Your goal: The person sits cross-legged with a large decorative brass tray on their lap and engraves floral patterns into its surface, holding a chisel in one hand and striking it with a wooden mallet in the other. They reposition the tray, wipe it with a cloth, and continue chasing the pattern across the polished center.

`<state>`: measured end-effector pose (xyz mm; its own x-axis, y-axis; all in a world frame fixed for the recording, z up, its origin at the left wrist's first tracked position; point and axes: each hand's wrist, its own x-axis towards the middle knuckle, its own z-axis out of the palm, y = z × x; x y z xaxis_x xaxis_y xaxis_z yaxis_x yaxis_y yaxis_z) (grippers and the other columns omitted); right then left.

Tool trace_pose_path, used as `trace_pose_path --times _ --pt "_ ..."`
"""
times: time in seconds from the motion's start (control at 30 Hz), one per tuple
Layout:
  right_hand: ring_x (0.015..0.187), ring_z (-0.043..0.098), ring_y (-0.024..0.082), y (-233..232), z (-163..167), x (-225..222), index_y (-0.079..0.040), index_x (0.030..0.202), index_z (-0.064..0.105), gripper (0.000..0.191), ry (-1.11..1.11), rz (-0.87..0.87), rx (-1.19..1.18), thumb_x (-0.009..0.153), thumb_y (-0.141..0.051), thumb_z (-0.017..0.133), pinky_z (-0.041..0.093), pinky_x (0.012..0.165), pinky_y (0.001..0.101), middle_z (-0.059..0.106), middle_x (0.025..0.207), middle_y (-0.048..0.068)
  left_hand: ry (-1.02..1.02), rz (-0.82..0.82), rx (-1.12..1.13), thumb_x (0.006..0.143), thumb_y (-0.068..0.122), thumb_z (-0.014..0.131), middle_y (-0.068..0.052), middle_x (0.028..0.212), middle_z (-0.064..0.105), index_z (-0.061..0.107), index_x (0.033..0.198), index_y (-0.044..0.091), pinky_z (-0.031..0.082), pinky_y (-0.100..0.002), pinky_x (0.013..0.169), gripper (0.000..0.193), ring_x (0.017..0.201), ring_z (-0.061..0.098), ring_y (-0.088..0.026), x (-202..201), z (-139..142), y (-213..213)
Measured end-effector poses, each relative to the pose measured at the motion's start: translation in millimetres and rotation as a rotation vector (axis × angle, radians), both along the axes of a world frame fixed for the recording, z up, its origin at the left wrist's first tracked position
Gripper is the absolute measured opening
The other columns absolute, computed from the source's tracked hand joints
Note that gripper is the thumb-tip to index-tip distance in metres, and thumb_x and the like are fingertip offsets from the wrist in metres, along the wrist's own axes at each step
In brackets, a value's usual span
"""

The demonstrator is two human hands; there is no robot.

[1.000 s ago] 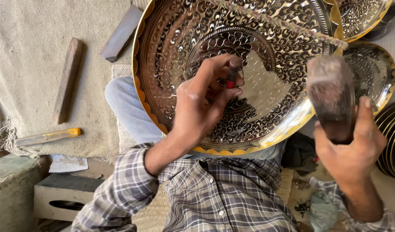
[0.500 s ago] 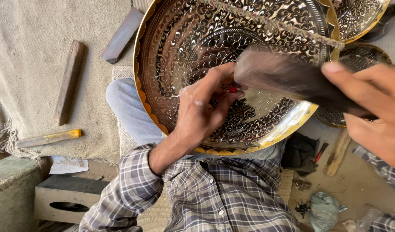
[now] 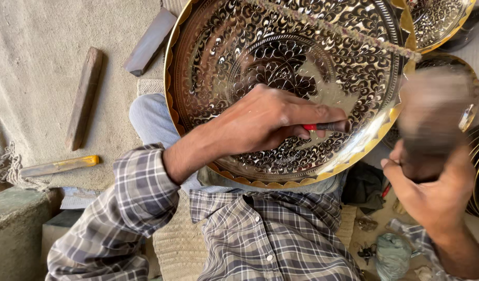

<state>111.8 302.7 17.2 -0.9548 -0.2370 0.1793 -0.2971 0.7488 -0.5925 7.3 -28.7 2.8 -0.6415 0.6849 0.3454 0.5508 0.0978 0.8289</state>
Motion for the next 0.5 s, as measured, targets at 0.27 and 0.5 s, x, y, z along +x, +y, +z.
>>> trace_pose_path --times 0.27,0.5 --pt "0.082 0.070 0.020 7.5 -15.4 14.2 -0.012 0.161 0.033 0.080 0.002 -0.035 -0.049 0.096 0.002 0.077 0.058 0.075 0.0325 0.068 0.100 0.014 0.117 -0.098 -0.082 0.081 -0.010 0.071 -0.008 0.124 0.076 0.067 0.135 0.012 0.064 -0.038 0.077 0.058 0.099 0.078 -0.025 -9.2 6.3 1.2" --pt "0.083 0.068 0.024 6.2 -6.8 -16.2 -0.013 0.169 0.031 0.090 0.158 0.114 0.145 0.094 0.003 0.077 0.056 0.070 0.0367 0.066 0.096 0.018 -0.170 0.476 -0.023 0.098 0.006 0.072 -0.008 0.116 0.078 0.056 0.136 0.008 0.062 -0.029 0.077 0.041 0.099 0.080 -0.017 22.6 9.6 -9.0"
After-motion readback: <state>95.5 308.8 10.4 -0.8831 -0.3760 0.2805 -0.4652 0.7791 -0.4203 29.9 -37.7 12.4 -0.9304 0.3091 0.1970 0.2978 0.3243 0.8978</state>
